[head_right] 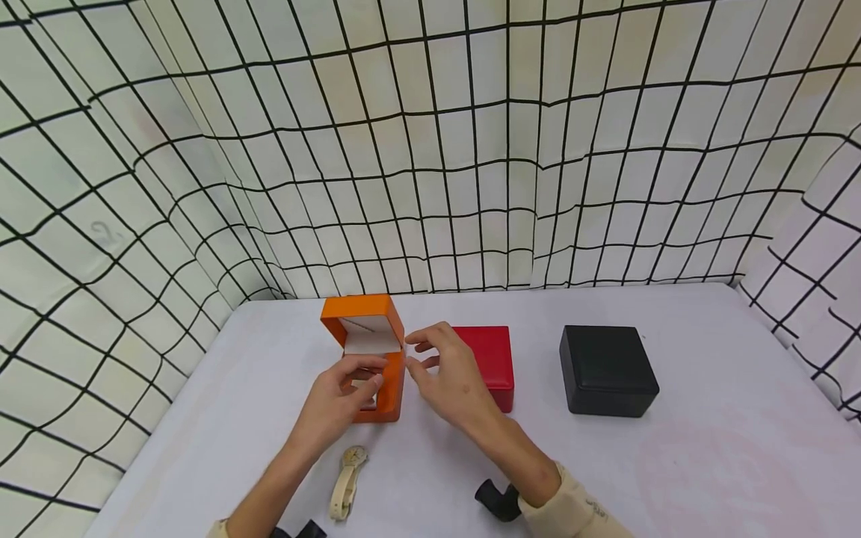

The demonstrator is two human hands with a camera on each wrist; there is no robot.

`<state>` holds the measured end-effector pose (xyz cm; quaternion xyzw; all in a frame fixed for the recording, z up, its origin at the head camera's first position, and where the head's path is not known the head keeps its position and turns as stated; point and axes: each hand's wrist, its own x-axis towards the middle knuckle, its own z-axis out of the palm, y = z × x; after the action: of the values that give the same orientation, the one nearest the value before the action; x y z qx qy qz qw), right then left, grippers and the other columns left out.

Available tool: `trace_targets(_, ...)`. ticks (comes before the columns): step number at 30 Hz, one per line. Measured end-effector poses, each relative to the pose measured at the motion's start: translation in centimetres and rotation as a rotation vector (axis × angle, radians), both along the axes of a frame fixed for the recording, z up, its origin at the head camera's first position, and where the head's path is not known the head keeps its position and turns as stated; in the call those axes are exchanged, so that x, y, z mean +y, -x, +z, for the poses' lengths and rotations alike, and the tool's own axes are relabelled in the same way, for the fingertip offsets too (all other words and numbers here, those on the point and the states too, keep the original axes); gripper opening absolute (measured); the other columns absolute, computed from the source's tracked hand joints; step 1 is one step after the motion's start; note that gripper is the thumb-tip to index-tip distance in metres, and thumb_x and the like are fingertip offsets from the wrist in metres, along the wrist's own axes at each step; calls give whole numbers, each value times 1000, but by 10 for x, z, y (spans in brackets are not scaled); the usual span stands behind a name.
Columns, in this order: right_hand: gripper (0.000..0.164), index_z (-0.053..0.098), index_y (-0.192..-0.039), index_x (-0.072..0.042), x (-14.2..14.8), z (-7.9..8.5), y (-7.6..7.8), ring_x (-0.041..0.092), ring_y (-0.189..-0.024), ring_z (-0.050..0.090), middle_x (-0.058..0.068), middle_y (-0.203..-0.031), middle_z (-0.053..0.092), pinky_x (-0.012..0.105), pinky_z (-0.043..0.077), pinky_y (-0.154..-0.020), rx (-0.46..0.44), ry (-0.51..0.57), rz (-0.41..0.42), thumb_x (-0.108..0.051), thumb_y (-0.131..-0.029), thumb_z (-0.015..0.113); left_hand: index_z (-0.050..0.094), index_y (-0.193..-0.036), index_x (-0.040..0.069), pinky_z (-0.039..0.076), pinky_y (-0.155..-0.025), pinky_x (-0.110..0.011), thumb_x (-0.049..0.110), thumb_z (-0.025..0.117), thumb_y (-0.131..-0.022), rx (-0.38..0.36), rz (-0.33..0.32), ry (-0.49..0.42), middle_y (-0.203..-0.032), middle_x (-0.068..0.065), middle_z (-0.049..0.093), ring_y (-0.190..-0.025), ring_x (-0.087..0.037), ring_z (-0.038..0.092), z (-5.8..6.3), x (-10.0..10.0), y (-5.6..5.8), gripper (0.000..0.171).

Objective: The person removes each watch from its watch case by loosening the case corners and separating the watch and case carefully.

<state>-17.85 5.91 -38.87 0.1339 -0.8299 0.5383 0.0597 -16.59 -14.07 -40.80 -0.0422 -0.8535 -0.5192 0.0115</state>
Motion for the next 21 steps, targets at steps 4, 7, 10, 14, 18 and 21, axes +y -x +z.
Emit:
trace_targets(4, 29, 72, -122, -18, 7, 1, 0, 20, -95, 72, 2, -122, 67, 30, 64, -84, -13, -18, -10, -11, -94, 76, 74, -119, 14, 57, -83, -22, 12, 69, -99, 19, -12, 44, -118, -3, 72, -106, -18, 67, 0, 5, -1, 20)
trace_targets(7, 27, 72, -120, -18, 12, 1, 1, 21, -96, 71, 1, -122, 67, 32, 64, -86, -7, -26, -15, -11, -94, 75, 75, -118, 15, 57, -85, -22, 11, 69, -99, 32, -28, 47, -118, -2, 73, -106, -18, 67, 0, 8, -1, 20)
trace_targets(10, 25, 72, -119, -18, 16, 1, 1, 21, -96, 71, 1, -121, 67, 32, 64, -85, 11, -43, -20, -12, -94, 76, 76, -117, 16, 56, -83, -20, 11, 70, -99, 34, -33, 36, -117, -1, 73, -103, -17, 67, 1, 12, -2, 20)
trace_targets(14, 25, 73, -117, -17, 22, -1, 2, 20, -95, 71, 1, -120, 67, 27, 64, -81, 34, -58, -29, -11, -93, 76, 76, -116, 15, 56, -79, -18, 12, 71, -98, 28, -40, 27, -113, -3, 73, -99, -15, 66, 2, 17, -3, 19)
trace_targets(18, 25, 72, -117, -16, 29, -2, 3, 19, -93, 70, 0, -120, 66, 21, 62, -76, 53, -60, -43, -9, -94, 75, 75, -117, 13, 58, -73, -19, 11, 70, -98, 1, -74, 2, -112, -8, 72, -92, -19, 67, 1, 22, -5, 19)
trace_targets(21, 24, 72, -118, -15, 36, -2, 3, 19, -92, 69, 0, -120, 66, 20, 60, -75, 65, -74, -55, -10, -95, 75, 73, -119, 14, 59, -70, -20, 12, 69, -99, -28, -102, -7, -115, -11, 72, -88, -26, 70, 1, 26, -6, 21)
